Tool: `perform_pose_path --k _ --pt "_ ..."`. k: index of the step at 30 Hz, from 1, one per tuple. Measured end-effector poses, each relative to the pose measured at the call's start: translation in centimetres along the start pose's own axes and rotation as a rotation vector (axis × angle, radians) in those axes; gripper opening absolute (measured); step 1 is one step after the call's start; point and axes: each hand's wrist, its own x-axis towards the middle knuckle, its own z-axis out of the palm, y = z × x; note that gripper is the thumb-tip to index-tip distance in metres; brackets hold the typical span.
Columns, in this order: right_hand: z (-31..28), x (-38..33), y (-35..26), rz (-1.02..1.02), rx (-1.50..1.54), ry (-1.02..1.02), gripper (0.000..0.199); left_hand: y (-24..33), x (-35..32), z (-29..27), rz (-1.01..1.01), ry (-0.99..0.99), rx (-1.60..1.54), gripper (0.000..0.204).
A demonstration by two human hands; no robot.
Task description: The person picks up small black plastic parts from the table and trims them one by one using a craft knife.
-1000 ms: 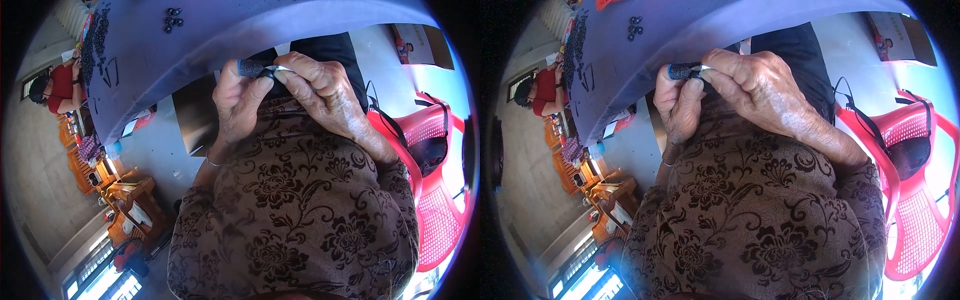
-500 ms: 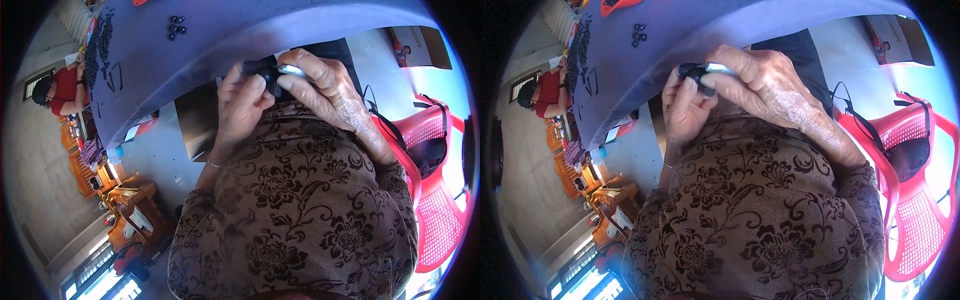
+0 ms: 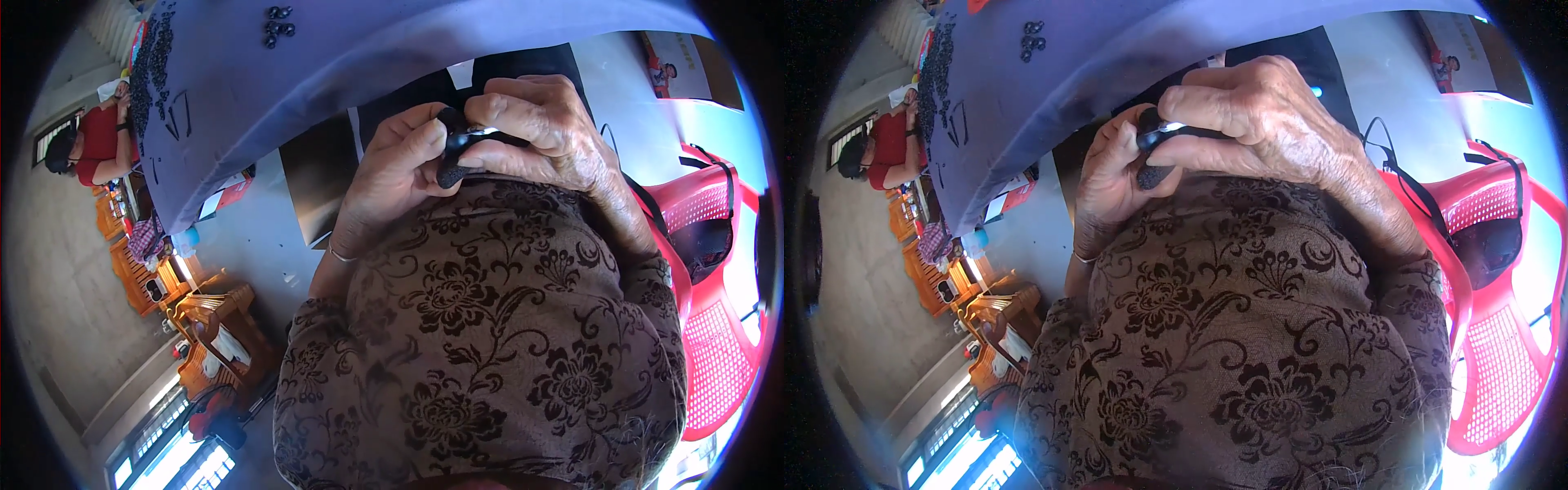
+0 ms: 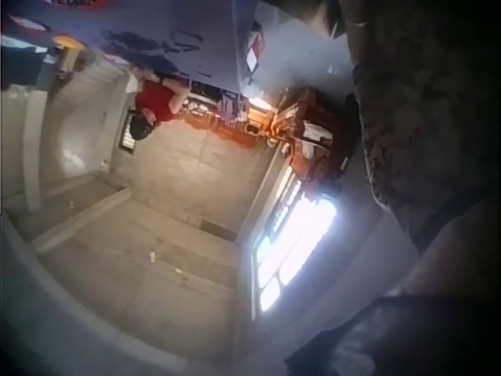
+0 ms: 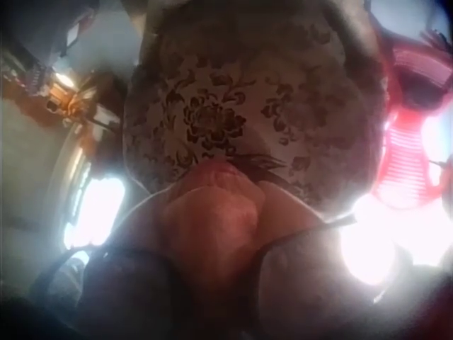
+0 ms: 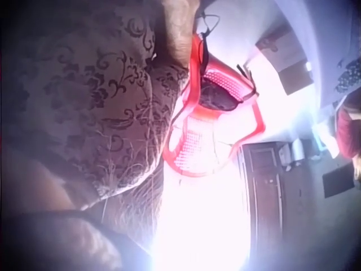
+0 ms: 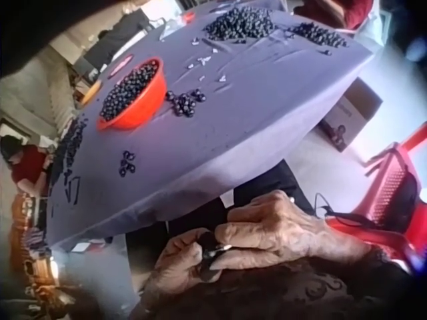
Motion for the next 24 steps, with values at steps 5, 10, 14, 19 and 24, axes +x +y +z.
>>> perform_pose_path --k 5,10,14,19,24 --pt "0.4 -0.1 0.1 -0.016 -0.06 0.068 0.031 0.2 -0.1 2.3 0.064 0.21 0.024 0.019" --pt "1.3 -0.6 0.4 -0.023 -0.046 0.106 0.034 0.1 -0.3 2.9 0.102 0.266 0.098 0.017" --pt "1.6 -0.7 0.2 -0.019 -0.102 0.133 0.033 0.1 -0.4 2.5 0.119 0.246 0.1 0.016" --pt "1.9 -0.6 0.2 -0.076 -0.169 0.186 0.032 -0.2 -0.4 2.8 0.152 0.283 0.064 0.013" --pt "2.5 -0.8 0.5 -0.107 -0.173 0.232 0.031 -0.4 -0.4 2.8 0.145 0.31 -0.03 0.011"
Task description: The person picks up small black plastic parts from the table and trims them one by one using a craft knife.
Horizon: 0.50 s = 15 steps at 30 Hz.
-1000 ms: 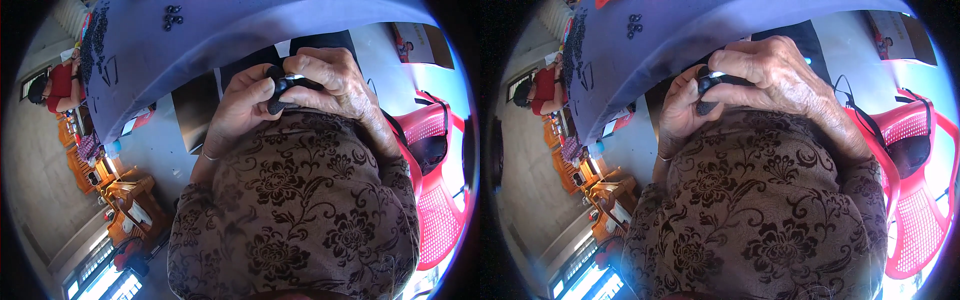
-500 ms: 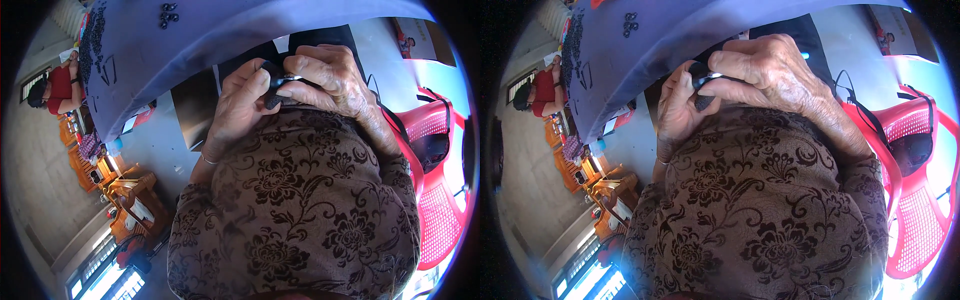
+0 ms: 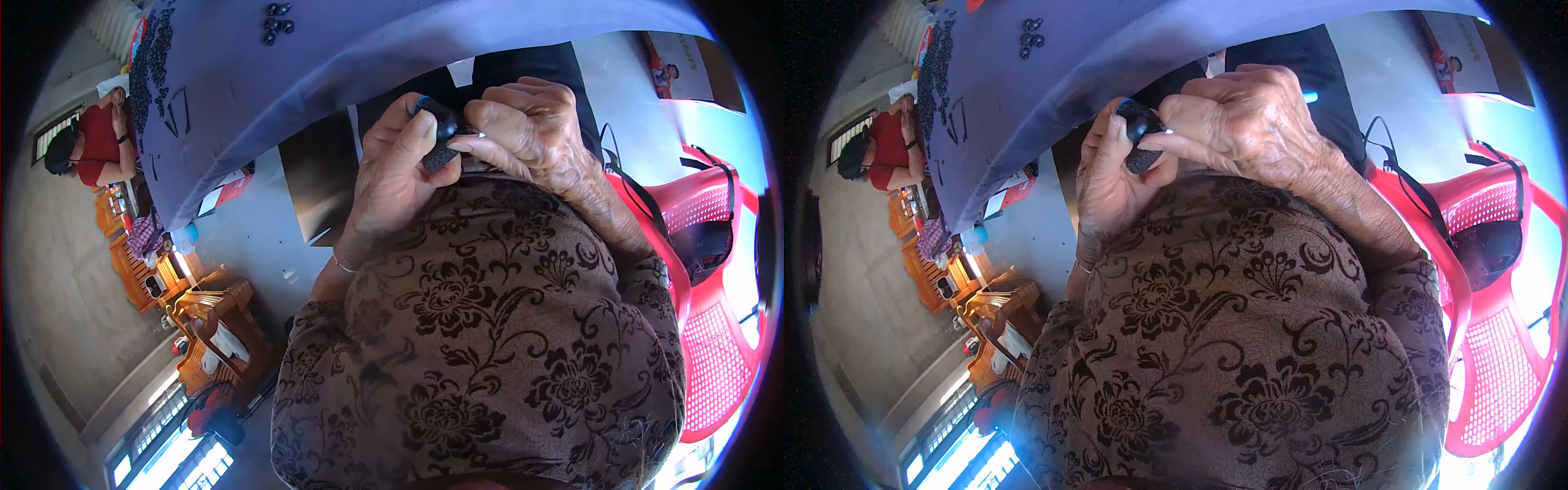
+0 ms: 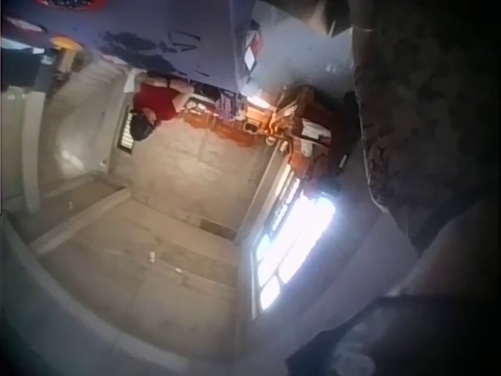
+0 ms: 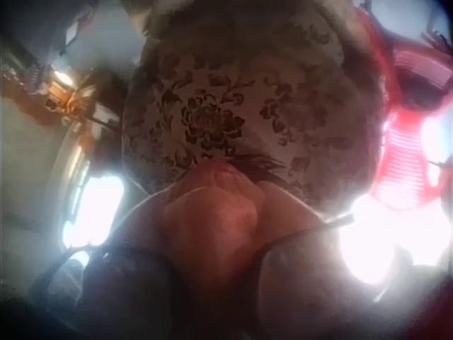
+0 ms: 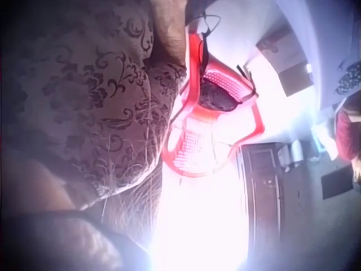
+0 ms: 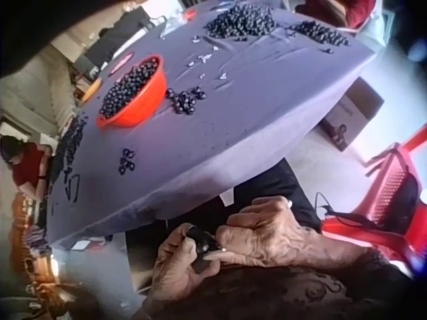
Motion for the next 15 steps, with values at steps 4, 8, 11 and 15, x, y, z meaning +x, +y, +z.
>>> perform_pose_path --k 4,8,11,15 --pt "-0.35 0.17 -0.31 0.081 0.007 -0.045 0.031 -0.14 0.16 0.25 0.053 -0.023 0.006 0.011" --pt "-0.33 0.23 -0.42 0.15 0.039 -0.064 0.031 -0.15 0.22 0.32 0.102 -0.027 0.065 0.013" --pt "-0.53 0.38 -0.53 0.164 0.051 -0.114 0.03 -0.34 0.3 0.04 0.15 -0.053 0.084 0.014" --pt "-0.34 0.07 -0.72 0.198 0.053 -0.112 0.029 -0.48 0.35 -0.41 0.157 -0.044 0.088 0.015"
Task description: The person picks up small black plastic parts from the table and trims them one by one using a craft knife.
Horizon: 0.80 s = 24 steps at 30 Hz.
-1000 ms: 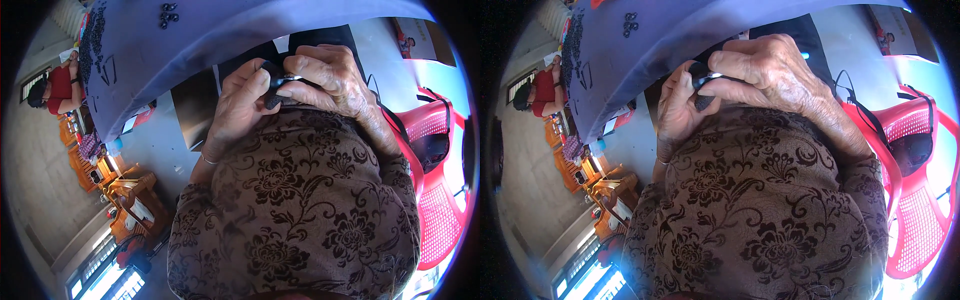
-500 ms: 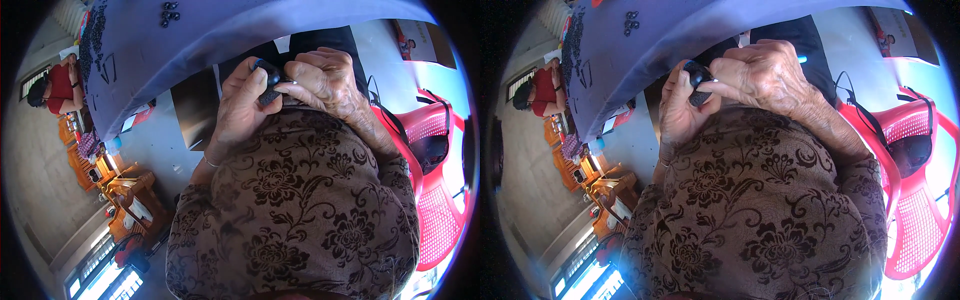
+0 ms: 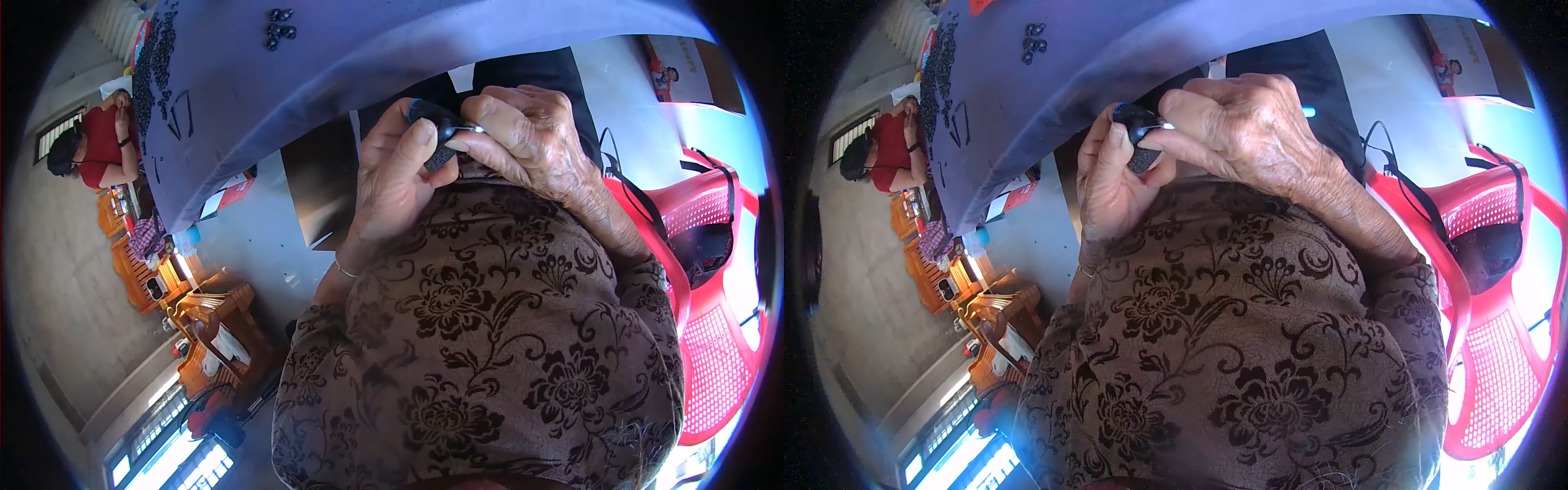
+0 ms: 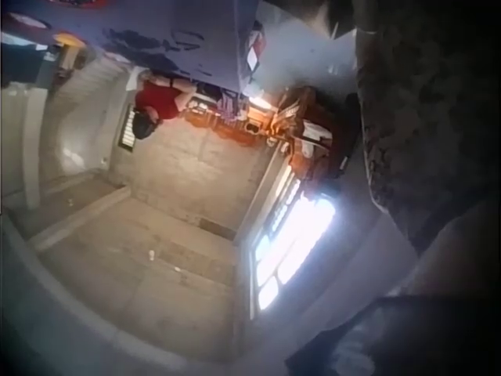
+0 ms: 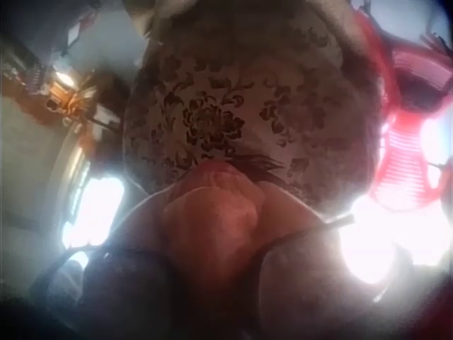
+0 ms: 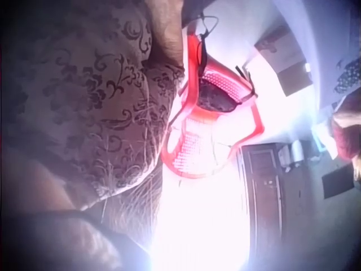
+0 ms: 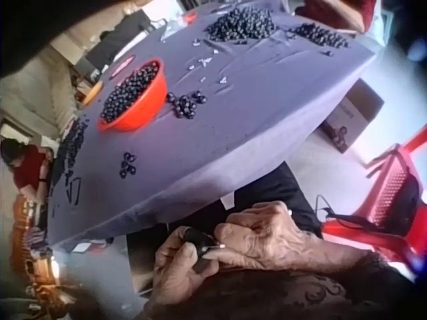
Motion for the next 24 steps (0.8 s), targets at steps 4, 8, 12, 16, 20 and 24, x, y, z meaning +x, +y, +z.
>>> perform_pose_path --k 4,8,12,16,20,24 --pt "0.0 0.2 -0.3 0.036 -0.012 0.004 0.028 -0.2 0.0 -1.1 -0.006 -0.139 -0.093 0.023" --pt "-0.1 0.2 -0.4 0.074 0.005 -0.037 0.029 0.6 0.1 1.0 -0.1 0.063 -0.047 0.015" --pt "0.1 0.2 -0.5 0.086 -0.029 0.003 0.029 0.5 0.1 0.6 -0.135 0.03 -0.07 0.014" --pt "0.4 0.2 -0.4 0.038 -0.154 0.084 0.03 0.3 0.2 0.8 -0.138 0.069 -0.142 0.012" --pt "0.6 0.2 -0.2 0.018 -0.209 0.118 0.03 0.1 0.1 0.7 -0.128 0.097 -0.16 0.011" --pt "0.8 0.0 -0.2 0.02 -0.244 0.116 0.03 0.0 0.2 0.6 -0.122 0.099 -0.173 0.01"
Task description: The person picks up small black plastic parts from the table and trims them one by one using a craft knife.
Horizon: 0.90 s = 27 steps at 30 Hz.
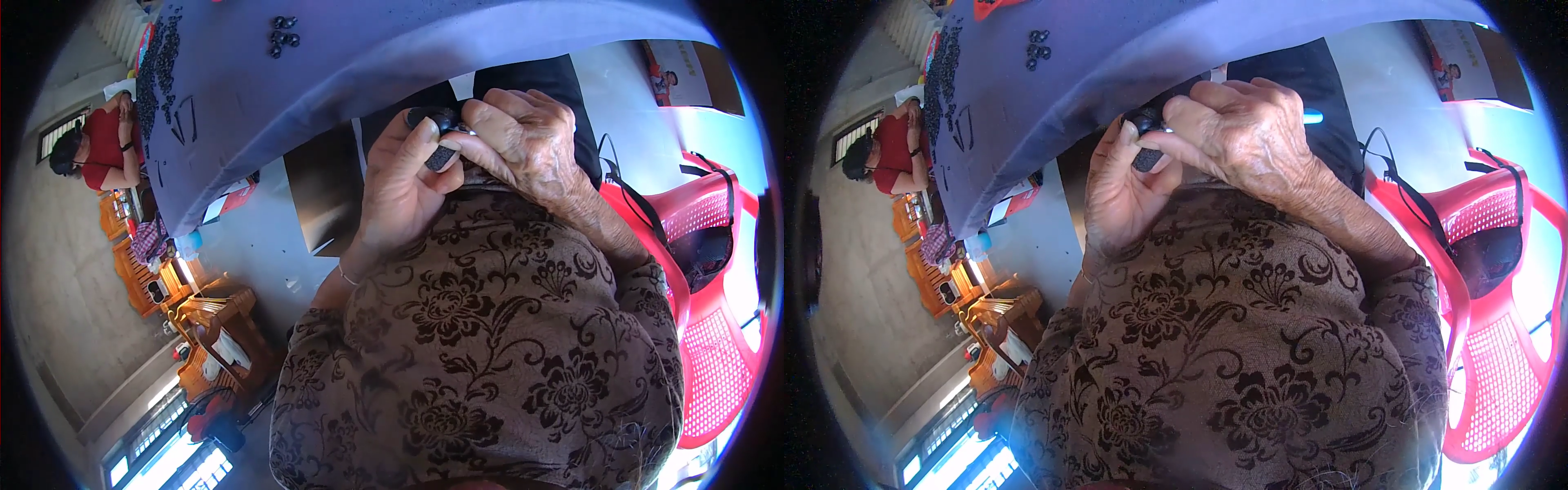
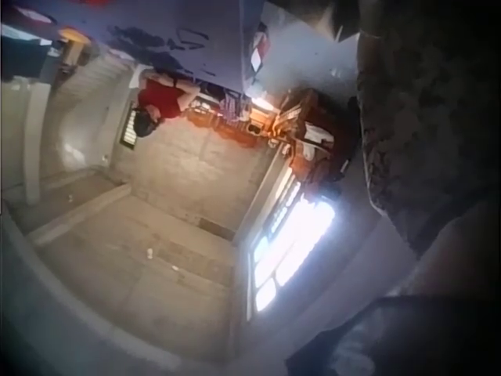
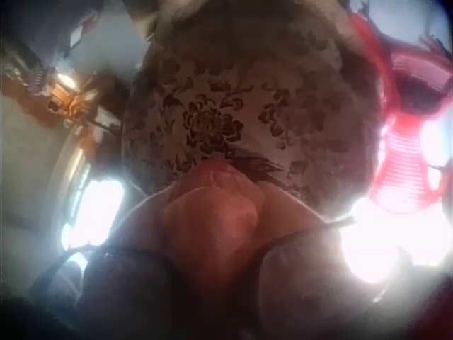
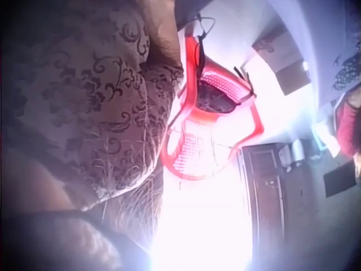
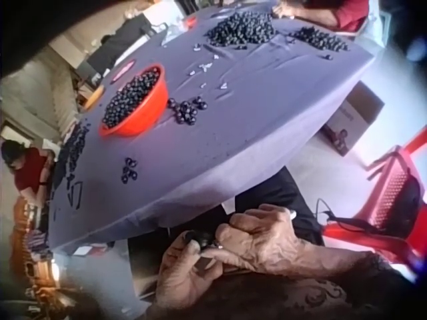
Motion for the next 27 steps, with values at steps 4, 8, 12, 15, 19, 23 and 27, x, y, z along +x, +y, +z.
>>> perform_pose_path --k 4,8,12,15,19,23,27 --pt "0.0 0.1 -0.1 0.015 0.011 -0.002 0.029 0.0 0.1 0.2 -0.006 0.011 -0.024 0.011" --pt "0.0 0.2 0.0 0.011 0.043 0.021 0.03 0.0 0.1 0.2 -0.006 -0.012 -0.026 0.011" --pt "0.0 0.1 0.2 -0.01 0.02 -0.008 0.031 0.1 0.1 0.1 -0.024 0.012 0.008 0.011" --pt "0.1 -0.1 0.2 -0.032 -0.004 -0.035 0.031 -0.1 0.1 -0.1 -0.014 0.024 -0.01 0.011" --pt "-0.1 0.1 0.0 0.019 -0.005 -0.026 0.031 0.1 0.0 0.3 -0.004 0.026 0.012 0.011" --pt "-0.1 0.2 0.0 0.006 -0.009 -0.009 0.03 0.0 0.0 0.1 0.002 0.028 0.025 0.012" --pt "-0.1 0.0 0.2 -0.001 -0.05 -0.06 0.031 -0.1 0.4 -1.4 -0.025 -0.205 -0.069 0.021"
